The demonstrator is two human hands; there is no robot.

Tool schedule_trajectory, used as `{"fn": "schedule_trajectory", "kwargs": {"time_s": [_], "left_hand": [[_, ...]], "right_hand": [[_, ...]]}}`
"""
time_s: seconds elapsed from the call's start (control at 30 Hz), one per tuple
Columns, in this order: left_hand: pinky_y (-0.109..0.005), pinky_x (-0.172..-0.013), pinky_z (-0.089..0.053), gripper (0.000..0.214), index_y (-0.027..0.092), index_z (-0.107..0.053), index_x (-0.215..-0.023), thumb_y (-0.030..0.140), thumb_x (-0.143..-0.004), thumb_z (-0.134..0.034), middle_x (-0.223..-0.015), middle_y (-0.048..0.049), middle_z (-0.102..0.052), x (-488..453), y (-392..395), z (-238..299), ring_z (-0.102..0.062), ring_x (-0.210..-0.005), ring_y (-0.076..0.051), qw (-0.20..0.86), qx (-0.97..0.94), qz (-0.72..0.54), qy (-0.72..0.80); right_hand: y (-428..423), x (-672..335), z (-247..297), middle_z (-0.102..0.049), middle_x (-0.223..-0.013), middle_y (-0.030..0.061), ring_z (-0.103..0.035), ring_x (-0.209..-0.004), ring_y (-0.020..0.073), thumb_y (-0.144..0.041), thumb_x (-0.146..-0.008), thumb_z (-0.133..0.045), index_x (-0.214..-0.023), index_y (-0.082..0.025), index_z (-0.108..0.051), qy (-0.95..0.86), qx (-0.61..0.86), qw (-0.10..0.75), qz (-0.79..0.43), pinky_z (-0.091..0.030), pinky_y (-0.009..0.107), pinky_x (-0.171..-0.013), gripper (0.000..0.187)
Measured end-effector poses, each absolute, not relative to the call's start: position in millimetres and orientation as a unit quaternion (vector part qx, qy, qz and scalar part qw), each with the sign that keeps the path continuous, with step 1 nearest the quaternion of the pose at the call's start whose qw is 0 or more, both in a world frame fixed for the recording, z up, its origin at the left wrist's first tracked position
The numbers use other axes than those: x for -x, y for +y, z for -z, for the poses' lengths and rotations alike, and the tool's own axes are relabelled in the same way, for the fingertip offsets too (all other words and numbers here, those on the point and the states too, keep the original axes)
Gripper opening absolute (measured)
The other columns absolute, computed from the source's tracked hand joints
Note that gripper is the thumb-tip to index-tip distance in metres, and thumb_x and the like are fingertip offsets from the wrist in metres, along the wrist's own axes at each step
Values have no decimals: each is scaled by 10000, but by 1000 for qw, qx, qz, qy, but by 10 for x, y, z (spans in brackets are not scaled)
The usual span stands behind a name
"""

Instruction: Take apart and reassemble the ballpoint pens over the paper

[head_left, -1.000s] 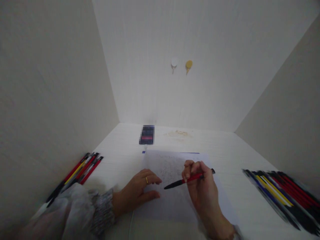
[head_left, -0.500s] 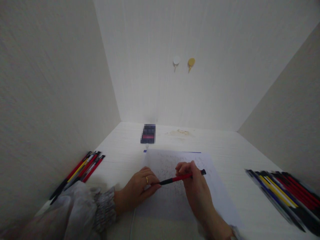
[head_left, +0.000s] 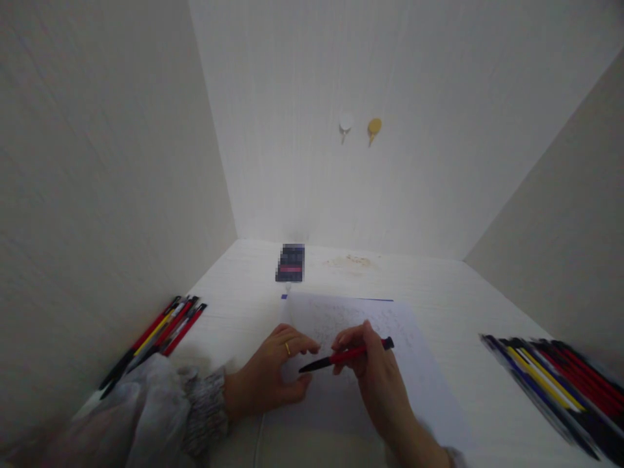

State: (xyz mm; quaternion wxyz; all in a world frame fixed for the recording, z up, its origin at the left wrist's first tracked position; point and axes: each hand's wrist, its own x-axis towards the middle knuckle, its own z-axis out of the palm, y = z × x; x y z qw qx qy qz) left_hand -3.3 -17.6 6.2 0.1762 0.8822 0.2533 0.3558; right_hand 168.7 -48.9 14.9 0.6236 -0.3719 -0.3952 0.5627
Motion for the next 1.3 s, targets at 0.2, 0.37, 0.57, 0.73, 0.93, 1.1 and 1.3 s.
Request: {"fn": "schedule_trajectory", "kwargs": {"time_s": [0.2,0.37,0.57,0.73,0.93,1.1,1.3], "left_hand": [[-306,-720,-356,244,188,-521,-945,230,-708,-565,-784,-25,-609,26,-135,-35,-522,-711,-138,176,-904,-322,219],[-297,-713,-337,91,163,-540,-805,218,-789,-470,-674,-14,-580,19,-134,-49,-503,-643,-117,166,-904,-315,237],[-308,-751,-319,188,159,-527,-737,230,-829,-379,-626,-4,-543,12,-175,-92,-485,-620,-111,145,-918,-272,249],[-310,-760,-328,175,161,-531,-765,214,-828,-377,-642,-2,-551,17,-155,-62,-495,-632,-111,156,-916,-269,253],[-294,-736,-395,231,164,-491,-985,258,-774,-484,-822,-44,-581,63,-115,-29,-518,-749,-133,190,-880,-342,270],[-292,-727,-419,223,172,-496,-982,229,-766,-485,-885,-57,-572,46,-123,-4,-513,-783,-137,177,-870,-326,325],[-299,-739,-374,133,172,-577,-743,171,-780,-449,-687,-11,-600,23,-89,19,-531,-664,-113,144,-910,-277,274]], "right_hand": [[-510,-1659,-128,-545,-671,46,-545,-596,132,-406,-810,-373,-657,-129,-557,-405,368,603,-580,-462,282,-562,365],[-526,-1640,-164,-540,-670,43,-531,-604,118,-413,-793,-401,-604,-129,-549,-404,374,610,-570,-462,242,-540,372],[-556,-1627,-195,-562,-675,48,-536,-597,122,-418,-766,-442,-579,-133,-562,-375,398,619,-564,-465,235,-520,361],[-560,-1619,-204,-565,-673,56,-544,-619,139,-437,-745,-460,-573,-132,-573,-374,407,616,-561,-467,249,-520,368],[-474,-1860,-243,-552,-701,19,-536,-634,116,-302,-720,-542,-611,-161,-557,-368,380,683,-504,-457,244,-587,179],[-366,-2397,-337,-538,-629,-30,-532,-594,83,-190,-609,-640,-591,-174,-535,-287,407,772,-396,-452,191,-583,107],[-363,-2849,-345,-560,-496,21,-559,-504,146,-461,-691,-505,-685,-155,-597,-275,420,733,-459,-469,285,-517,320]]}}
